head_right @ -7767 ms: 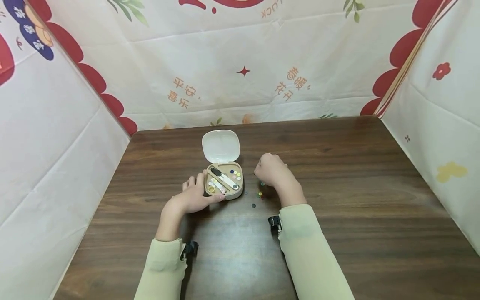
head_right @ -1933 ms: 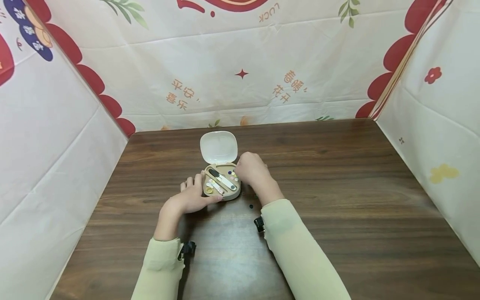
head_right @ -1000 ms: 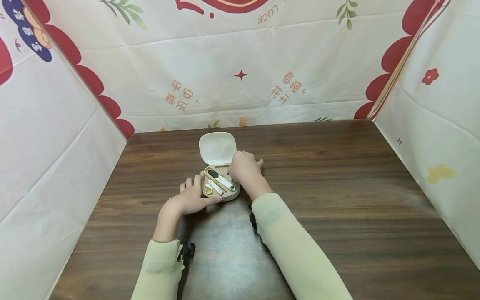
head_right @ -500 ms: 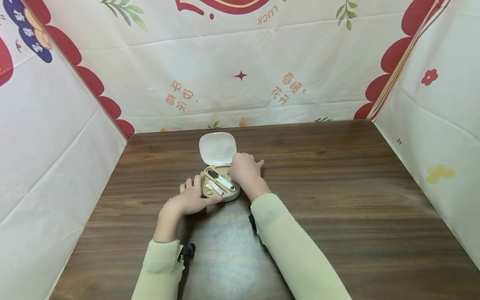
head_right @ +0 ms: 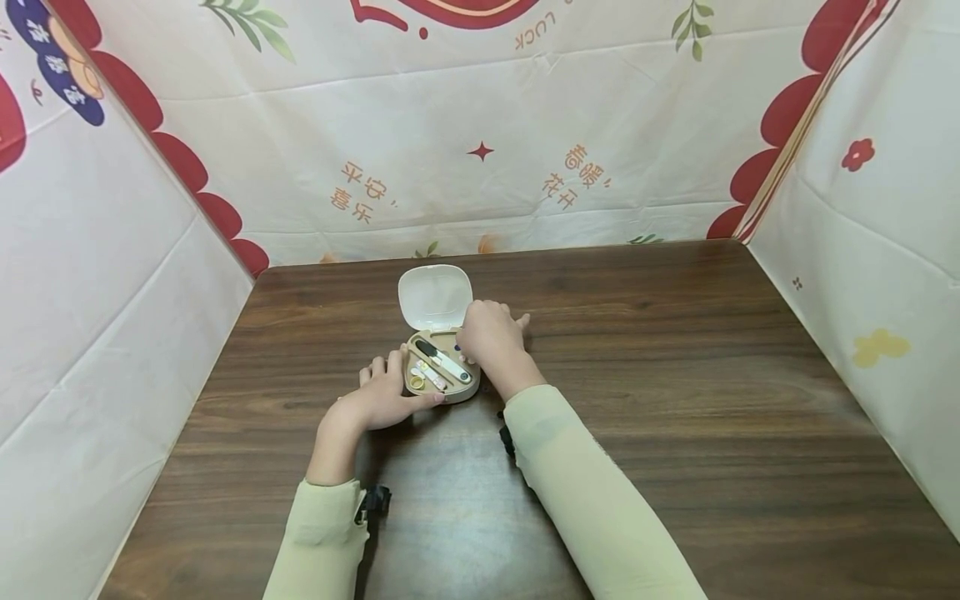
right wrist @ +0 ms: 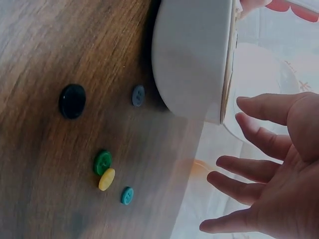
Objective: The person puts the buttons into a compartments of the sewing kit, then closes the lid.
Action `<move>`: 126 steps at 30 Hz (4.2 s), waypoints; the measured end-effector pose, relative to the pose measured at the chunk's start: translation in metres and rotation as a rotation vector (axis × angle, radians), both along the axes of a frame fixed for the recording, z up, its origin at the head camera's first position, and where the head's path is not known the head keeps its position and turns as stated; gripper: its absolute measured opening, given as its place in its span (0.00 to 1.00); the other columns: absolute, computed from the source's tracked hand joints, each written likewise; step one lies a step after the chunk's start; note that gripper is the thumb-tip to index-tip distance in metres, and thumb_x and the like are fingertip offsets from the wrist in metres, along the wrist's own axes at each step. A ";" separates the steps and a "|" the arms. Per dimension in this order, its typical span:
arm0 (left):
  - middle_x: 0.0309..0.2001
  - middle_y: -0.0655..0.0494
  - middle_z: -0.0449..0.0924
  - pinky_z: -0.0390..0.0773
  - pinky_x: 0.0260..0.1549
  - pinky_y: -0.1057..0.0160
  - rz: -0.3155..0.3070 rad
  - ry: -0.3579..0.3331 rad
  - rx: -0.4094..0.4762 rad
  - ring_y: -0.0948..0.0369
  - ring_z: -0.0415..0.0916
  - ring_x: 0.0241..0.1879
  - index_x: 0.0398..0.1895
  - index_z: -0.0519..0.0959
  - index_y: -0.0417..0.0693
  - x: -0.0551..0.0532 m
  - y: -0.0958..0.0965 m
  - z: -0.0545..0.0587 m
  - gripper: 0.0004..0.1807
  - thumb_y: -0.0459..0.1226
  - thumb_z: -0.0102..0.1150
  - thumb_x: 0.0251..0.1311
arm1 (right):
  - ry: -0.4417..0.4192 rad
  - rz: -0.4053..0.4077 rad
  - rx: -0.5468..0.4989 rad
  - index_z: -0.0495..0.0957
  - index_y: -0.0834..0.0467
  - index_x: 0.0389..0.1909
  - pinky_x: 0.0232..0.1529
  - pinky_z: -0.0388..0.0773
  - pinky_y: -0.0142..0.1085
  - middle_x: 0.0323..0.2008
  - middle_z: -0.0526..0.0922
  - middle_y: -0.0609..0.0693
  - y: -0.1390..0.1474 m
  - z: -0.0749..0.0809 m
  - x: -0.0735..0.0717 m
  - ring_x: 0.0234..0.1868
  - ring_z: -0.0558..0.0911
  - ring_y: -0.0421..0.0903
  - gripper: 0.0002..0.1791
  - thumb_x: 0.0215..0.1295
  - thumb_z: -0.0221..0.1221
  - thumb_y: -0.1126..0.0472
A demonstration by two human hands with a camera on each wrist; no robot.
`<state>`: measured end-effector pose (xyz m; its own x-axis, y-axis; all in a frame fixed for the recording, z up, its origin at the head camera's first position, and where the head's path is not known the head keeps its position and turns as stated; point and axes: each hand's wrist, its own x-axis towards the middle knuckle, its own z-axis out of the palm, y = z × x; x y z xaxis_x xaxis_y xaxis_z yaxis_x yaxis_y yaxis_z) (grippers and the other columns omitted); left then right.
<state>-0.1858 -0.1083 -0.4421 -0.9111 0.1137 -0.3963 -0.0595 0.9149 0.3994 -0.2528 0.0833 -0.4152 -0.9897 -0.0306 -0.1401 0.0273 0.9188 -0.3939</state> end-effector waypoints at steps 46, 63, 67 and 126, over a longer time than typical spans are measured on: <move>0.71 0.44 0.51 0.49 0.53 0.16 -0.022 -0.016 -0.007 0.44 0.44 0.75 0.78 0.36 0.67 0.000 -0.003 -0.001 0.61 0.76 0.52 0.47 | -0.021 -0.055 -0.106 0.82 0.55 0.41 0.64 0.42 0.77 0.73 0.61 0.61 0.031 0.008 0.049 0.70 0.62 0.67 0.12 0.62 0.59 0.53; 0.71 0.44 0.52 0.47 0.54 0.16 0.005 -0.009 -0.007 0.45 0.42 0.76 0.78 0.40 0.66 0.000 -0.001 0.000 0.55 0.77 0.44 0.52 | -0.084 -0.023 -0.095 0.78 0.54 0.57 0.66 0.37 0.75 0.76 0.53 0.62 0.039 -0.004 0.068 0.75 0.52 0.68 0.21 0.66 0.61 0.51; 0.72 0.44 0.51 0.48 0.53 0.16 -0.004 -0.016 0.001 0.45 0.42 0.76 0.78 0.39 0.65 0.000 -0.002 0.002 0.55 0.76 0.45 0.53 | -0.102 -0.018 -0.083 0.78 0.54 0.57 0.65 0.37 0.75 0.76 0.53 0.62 0.041 -0.008 0.072 0.75 0.52 0.67 0.21 0.65 0.61 0.50; 0.72 0.42 0.51 0.47 0.54 0.16 -0.042 -0.026 0.022 0.44 0.42 0.76 0.79 0.37 0.64 0.001 -0.007 0.002 0.53 0.73 0.45 0.58 | -0.119 0.041 -0.054 0.76 0.51 0.25 0.60 0.50 0.79 0.73 0.58 0.63 0.049 -0.029 0.079 0.73 0.55 0.70 0.08 0.59 0.66 0.57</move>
